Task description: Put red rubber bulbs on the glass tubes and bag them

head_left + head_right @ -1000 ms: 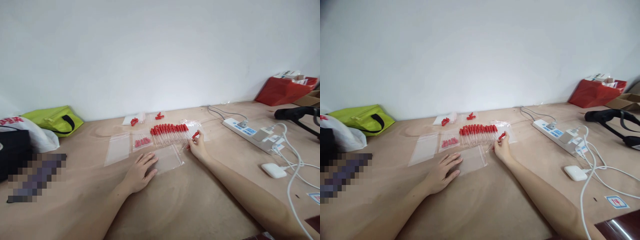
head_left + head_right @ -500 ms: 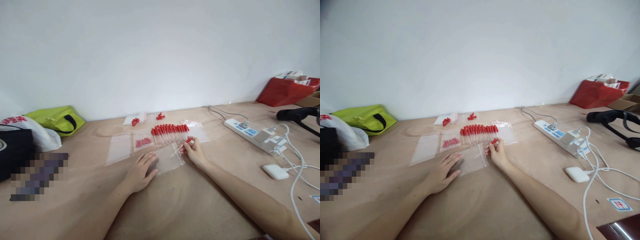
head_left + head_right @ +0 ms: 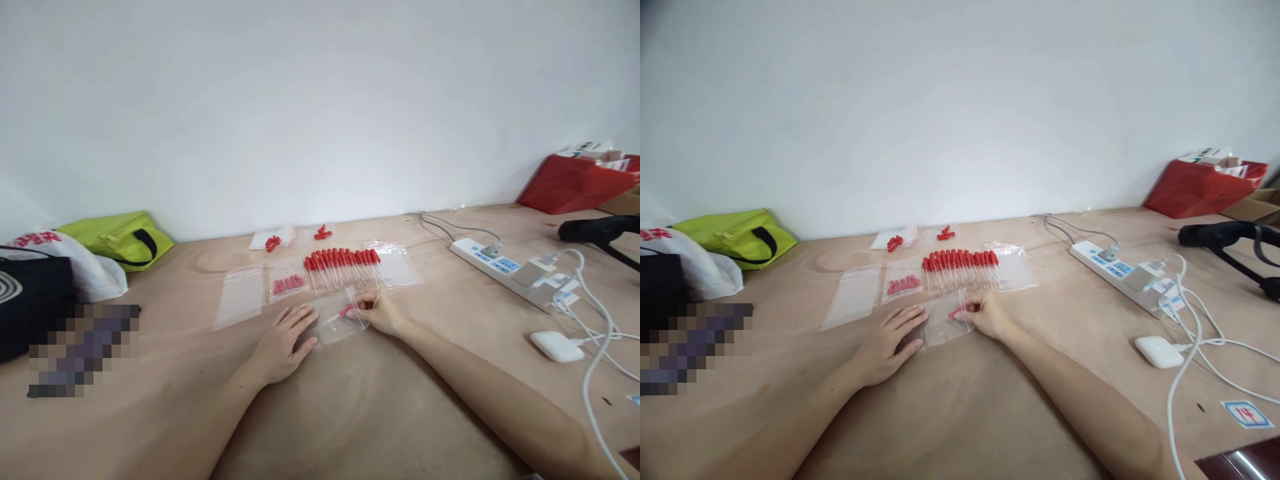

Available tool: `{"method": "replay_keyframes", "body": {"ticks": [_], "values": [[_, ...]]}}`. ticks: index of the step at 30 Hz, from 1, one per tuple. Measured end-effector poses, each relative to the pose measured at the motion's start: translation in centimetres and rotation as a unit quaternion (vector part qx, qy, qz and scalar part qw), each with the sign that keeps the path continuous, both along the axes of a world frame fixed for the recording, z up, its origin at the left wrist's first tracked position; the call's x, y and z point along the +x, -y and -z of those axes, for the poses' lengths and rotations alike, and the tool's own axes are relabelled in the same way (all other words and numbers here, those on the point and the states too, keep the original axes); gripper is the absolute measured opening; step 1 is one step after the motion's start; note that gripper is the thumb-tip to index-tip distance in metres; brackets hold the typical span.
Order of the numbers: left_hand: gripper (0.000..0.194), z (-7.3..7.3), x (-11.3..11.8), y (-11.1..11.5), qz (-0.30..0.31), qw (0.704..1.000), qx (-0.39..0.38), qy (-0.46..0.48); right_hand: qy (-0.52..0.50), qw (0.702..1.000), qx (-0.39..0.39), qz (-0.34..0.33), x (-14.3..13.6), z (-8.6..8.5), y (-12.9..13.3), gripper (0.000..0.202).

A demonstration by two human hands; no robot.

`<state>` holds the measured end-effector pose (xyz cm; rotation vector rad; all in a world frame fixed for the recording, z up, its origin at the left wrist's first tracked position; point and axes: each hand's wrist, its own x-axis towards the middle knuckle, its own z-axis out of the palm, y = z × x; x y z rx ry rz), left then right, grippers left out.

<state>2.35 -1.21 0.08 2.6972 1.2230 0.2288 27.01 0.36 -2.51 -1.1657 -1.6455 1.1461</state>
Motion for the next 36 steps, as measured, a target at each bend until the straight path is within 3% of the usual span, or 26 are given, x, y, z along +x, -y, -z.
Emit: {"method": "replay_keyframes", "body": {"ticks": [3, 5, 8, 12, 17, 21, 31, 33, 36], "values": [[0.041, 0.2, -0.1, 0.0, 0.005, 1.000, 0.006, 0.010, 0.052, 0.996, 0.027, -0.061, 0.1, -0.4, 0.2, 0.021], [0.040, 0.3, -0.2, -0.1, 0.009, 1.000, 0.010, 0.019, 0.063, 0.996, 0.031, -0.062, 0.7, -0.7, -0.2, 0.021], [0.041, 0.4, -0.3, -0.1, 0.014, 0.999, 0.014, 0.026, 0.098, 0.992, 0.042, 0.073, 1.6, -1.3, -1.9, 0.016], [0.034, 0.2, -0.3, 0.0, 0.006, 0.997, 0.057, 0.058, 0.243, 0.939, 0.061, 0.236, 1.2, -2.5, -5.5, 0.011], [0.027, 0.0, -0.4, 0.1, -0.007, 0.994, 0.077, 0.077, 0.298, 0.912, 0.024, 0.280, -0.5, -2.5, -9.2, 0.010], [0.026, 0.2, -0.5, 0.0, 0.015, 0.994, 0.065, 0.081, 0.306, 0.906, -0.002, 0.293, -1.1, -1.9, -10.4, 0.008], [0.028, 0.6, -0.6, -0.1, 0.027, 0.992, 0.063, 0.106, 0.253, 0.933, 0.018, 0.256, 1.5, -4.2, -7.9, 0.029], [0.028, 0.7, -0.6, -0.2, 0.035, 0.991, 0.068, 0.110, 0.209, 0.948, 0.034, 0.238, 1.9, -3.8, -6.7, 0.025], [0.028, 0.7, -0.6, -0.2, 0.046, 0.990, 0.071, 0.111, 0.056, 0.977, 0.051, 0.197, 2.3, -2.4, -4.7, 0.022]]}}
